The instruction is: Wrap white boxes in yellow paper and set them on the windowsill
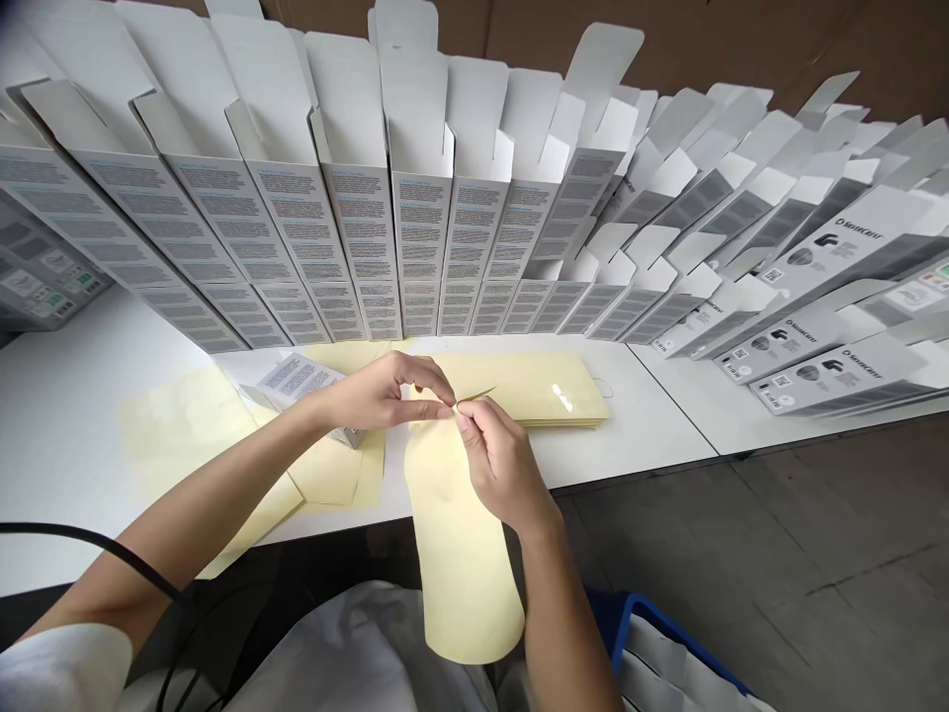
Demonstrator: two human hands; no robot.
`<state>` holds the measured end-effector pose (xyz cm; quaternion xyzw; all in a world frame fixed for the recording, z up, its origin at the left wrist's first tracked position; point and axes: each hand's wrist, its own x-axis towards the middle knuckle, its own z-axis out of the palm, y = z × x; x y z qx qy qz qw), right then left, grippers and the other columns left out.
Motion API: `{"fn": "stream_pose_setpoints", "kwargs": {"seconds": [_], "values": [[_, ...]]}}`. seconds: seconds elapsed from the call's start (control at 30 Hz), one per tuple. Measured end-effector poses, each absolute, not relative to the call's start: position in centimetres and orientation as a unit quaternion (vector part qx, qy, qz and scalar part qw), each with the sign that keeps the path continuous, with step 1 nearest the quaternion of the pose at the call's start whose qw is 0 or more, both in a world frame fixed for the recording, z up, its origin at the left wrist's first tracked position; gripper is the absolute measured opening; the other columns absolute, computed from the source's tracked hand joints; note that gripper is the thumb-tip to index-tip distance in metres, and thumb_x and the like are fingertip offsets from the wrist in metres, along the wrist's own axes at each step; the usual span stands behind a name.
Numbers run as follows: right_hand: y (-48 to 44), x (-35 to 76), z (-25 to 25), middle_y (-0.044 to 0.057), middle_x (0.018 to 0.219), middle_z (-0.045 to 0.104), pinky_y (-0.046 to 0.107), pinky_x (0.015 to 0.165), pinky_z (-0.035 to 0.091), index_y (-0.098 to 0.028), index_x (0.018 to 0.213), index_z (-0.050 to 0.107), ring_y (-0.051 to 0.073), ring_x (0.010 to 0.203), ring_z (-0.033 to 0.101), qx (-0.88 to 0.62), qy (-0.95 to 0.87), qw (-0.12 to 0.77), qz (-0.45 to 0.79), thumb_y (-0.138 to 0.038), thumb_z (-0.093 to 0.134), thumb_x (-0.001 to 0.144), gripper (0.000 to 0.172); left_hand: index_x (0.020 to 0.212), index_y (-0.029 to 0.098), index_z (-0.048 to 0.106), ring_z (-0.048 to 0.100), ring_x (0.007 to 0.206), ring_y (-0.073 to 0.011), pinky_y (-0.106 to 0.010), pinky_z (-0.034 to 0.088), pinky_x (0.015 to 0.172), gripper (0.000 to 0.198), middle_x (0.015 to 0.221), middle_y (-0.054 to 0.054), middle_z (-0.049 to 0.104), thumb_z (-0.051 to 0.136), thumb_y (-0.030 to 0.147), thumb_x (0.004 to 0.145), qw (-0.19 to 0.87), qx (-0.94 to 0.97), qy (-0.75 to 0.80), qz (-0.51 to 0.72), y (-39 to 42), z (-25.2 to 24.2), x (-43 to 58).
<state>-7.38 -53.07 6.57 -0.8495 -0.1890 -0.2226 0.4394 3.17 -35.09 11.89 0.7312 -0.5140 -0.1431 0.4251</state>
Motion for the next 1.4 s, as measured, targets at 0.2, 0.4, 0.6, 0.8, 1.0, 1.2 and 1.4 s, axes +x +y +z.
{"fn": "stream_pose_setpoints", "kwargs": {"seconds": [0.2,0.4,0.6,0.8,1.0,1.2,1.4], "values": [[-53.1,-7.3,6.8,0.000,0.081,0.050,0.021,0.066,0.037,-0.017,0.094,0.051,0.008,0.072,0.045,-0.852,-0.195,0.423,-0.237,-0.011,0.046,0.097,0.008,0.094,0.012,0.074,0.063,0.088,-0.0126,-0.023,0.048,0.079,0.015,0.093,-0.006,0.071,0.067,0.023,0.086,0.434,0.717,-0.523,-0.151,-35.4,12.0,3.5],[-53.4,-7.1,6.9,0.000,0.078,0.049,0.021,0.064,0.036,-0.017,0.092,0.052,0.008,0.069,0.043,-0.852,-0.189,0.425,-0.239,-0.012,0.047,0.097,0.008,0.091,0.011,0.073,0.064,0.085,-0.0127,-0.022,0.048,0.076,0.013,0.091,-0.007,0.071,0.064,0.020,0.087,0.430,0.709,-0.536,-0.158,-35.7,12.5,4.0],[-53.5,-6.8,6.9,0.000,0.078,0.048,0.021,0.063,0.036,-0.017,0.091,0.051,0.008,0.069,0.043,-0.848,-0.187,0.435,-0.238,-0.014,0.047,0.097,0.008,0.095,0.011,0.072,0.063,0.089,-0.0130,-0.023,0.048,0.078,0.015,0.097,-0.007,0.071,0.058,0.015,0.090,0.404,0.726,-0.541,-0.134,-35.8,12.5,4.0],[-53.5,-6.7,6.8,0.000,0.080,0.049,0.021,0.065,0.037,-0.017,0.091,0.051,0.009,0.071,0.044,-0.851,-0.187,0.433,-0.230,-0.014,0.047,0.097,0.007,0.096,0.011,0.072,0.063,0.090,-0.0135,-0.024,0.047,0.079,0.015,0.097,-0.006,0.071,0.060,0.018,0.090,0.383,0.728,-0.557,-0.119,-35.6,12.7,3.9],[-53.5,-6.7,7.0,0.000,0.080,0.050,0.021,0.065,0.037,-0.017,0.091,0.052,0.009,0.071,0.045,-0.851,-0.190,0.433,-0.229,-0.014,0.047,0.097,0.008,0.094,0.010,0.071,0.062,0.091,-0.0142,-0.025,0.046,0.079,0.016,0.097,-0.006,0.071,0.056,0.014,0.090,0.364,0.736,-0.561,-0.107,-35.6,12.9,3.9],[-53.6,-6.6,6.9,0.000,0.080,0.050,0.021,0.065,0.037,-0.016,0.091,0.052,0.009,0.071,0.045,-0.848,-0.190,0.439,-0.228,-0.014,0.048,0.097,0.008,0.098,0.011,0.071,0.061,0.090,-0.0140,-0.025,0.046,0.076,0.017,0.098,-0.007,0.070,0.058,0.018,0.090,0.370,0.744,-0.541,-0.127,-35.6,12.7,4.0],[-53.6,-6.6,6.9,0.001,0.080,0.050,0.023,0.064,0.037,-0.017,0.091,0.052,0.010,0.070,0.045,-0.851,-0.187,0.438,-0.220,-0.014,0.048,0.097,0.008,0.096,0.011,0.072,0.062,0.091,-0.0145,-0.025,0.047,0.080,0.016,0.097,-0.007,0.071,0.058,0.015,0.090,0.377,0.732,-0.557,-0.110,-35.7,12.6,4.1]]}}
